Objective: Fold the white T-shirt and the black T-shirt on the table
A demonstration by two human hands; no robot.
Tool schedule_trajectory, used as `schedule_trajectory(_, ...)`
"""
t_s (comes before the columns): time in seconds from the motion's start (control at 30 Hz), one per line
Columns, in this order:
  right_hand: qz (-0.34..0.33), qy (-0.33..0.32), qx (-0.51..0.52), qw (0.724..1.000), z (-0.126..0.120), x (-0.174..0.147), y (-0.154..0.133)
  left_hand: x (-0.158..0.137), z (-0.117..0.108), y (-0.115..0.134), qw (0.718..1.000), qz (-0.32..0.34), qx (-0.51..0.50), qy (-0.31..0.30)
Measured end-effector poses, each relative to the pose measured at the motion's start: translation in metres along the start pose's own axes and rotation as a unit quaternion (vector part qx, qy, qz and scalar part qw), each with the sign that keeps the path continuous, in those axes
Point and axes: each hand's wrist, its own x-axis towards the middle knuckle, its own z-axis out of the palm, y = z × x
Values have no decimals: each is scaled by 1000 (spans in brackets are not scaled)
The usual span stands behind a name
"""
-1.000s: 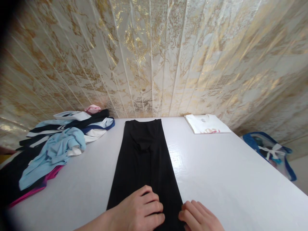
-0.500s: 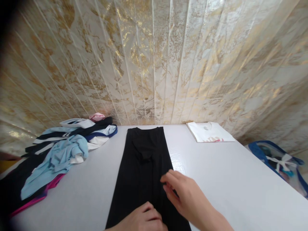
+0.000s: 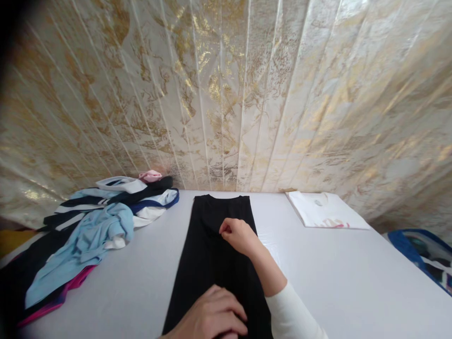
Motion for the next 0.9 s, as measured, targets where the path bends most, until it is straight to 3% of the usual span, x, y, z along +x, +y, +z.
schedule_trajectory(0.1,25,11,149,989,-10,1,19,15,-28,-9,981,-146,15,128)
schedule_trajectory(0.17,32,31,242,969,-8,2,27,29,-46,-24,960,-222,77,155)
schedule_trajectory(0.27,24,68,348,935,1,3,34,51,-59,-51,939,-268,177,125)
schedule_trajectory(0.43,-11,113,418,902,10,7,46,72,-59,-83,937,-265,216,72)
schedule_trajectory(0.53,-40,135,406,903,13,8,54,70,-66,-86,938,-258,221,68)
schedule_trajectory(0.7,-84,157,327,928,20,8,59,47,-71,-80,954,-197,219,53)
schedule_trajectory(0.8,-128,178,202,955,24,6,56,35,-68,-80,955,-185,224,62)
schedule_trajectory(0.9,-145,218,95,960,26,5,54,31,-68,-82,950,-198,225,92)
